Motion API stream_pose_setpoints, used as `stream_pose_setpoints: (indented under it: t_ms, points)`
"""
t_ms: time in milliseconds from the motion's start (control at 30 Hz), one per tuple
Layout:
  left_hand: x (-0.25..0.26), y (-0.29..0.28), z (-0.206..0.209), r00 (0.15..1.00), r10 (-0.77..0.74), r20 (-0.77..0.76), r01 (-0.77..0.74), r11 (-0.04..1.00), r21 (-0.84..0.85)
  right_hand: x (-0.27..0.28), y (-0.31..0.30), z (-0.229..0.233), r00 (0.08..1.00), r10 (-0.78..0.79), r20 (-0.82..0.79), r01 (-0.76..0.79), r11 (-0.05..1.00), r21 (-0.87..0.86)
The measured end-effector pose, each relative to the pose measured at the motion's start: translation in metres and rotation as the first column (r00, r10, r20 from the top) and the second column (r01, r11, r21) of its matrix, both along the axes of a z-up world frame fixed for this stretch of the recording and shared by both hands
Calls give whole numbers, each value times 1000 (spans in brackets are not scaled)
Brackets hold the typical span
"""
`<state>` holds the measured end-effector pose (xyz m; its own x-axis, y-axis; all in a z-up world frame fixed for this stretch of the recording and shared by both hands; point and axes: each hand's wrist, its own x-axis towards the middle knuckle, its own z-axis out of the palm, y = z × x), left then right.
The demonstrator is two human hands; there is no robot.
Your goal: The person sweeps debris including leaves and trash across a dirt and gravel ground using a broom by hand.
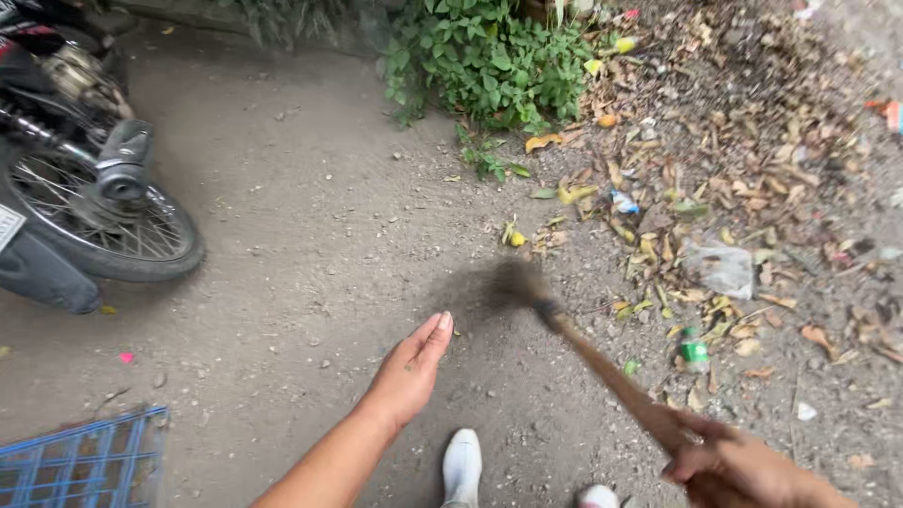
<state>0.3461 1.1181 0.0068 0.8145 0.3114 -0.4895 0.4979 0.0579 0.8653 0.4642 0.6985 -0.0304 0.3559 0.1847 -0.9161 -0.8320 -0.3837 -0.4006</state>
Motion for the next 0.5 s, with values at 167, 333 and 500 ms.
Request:
stream_pose_setpoints:
  t_ms: [167, 333, 500]
  points:
    - [39, 10, 8, 997, -46, 60, 45, 999, 25, 46, -15, 60, 977, 31, 213, 17, 975, -221]
    - [78, 9, -7, 989, -127, 73, 128, 992, -5, 31, 6, 79, 990, -3, 141, 26, 987, -157]
    - [126, 26, -12, 989, -134, 60, 128, 987, 95, 50, 72, -25, 679, 537, 501, -688, 703, 179]
